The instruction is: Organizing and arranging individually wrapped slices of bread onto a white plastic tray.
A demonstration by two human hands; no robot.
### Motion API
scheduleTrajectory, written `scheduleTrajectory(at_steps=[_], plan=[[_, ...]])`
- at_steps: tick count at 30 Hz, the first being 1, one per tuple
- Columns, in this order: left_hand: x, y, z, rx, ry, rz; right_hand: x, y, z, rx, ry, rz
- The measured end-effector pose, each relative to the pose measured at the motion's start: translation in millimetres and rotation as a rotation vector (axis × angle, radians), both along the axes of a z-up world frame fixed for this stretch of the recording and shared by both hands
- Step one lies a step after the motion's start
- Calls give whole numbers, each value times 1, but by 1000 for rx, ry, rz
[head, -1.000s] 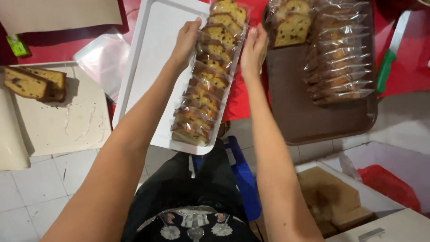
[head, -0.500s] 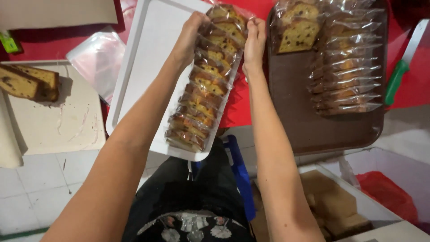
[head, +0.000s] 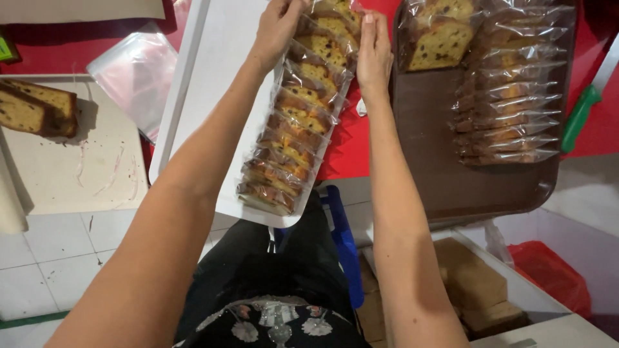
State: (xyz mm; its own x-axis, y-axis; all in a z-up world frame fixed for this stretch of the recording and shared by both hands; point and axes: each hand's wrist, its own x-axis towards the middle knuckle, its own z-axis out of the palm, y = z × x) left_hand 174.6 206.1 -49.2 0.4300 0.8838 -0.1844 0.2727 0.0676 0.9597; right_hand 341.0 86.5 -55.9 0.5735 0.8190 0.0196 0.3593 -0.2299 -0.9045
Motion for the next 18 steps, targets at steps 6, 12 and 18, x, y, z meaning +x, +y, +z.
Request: scheduleTrajectory(at_steps=[6,12,18], plan=[[-3,14,-14,188,64,-119,1,6,3,25,-80,-76],[-58,-31,11,116,83,-167,11,-6,-36,69,-42,-66],[-146,-116,63,-258,222,-192,-56,-86,42,254,139,-174]])
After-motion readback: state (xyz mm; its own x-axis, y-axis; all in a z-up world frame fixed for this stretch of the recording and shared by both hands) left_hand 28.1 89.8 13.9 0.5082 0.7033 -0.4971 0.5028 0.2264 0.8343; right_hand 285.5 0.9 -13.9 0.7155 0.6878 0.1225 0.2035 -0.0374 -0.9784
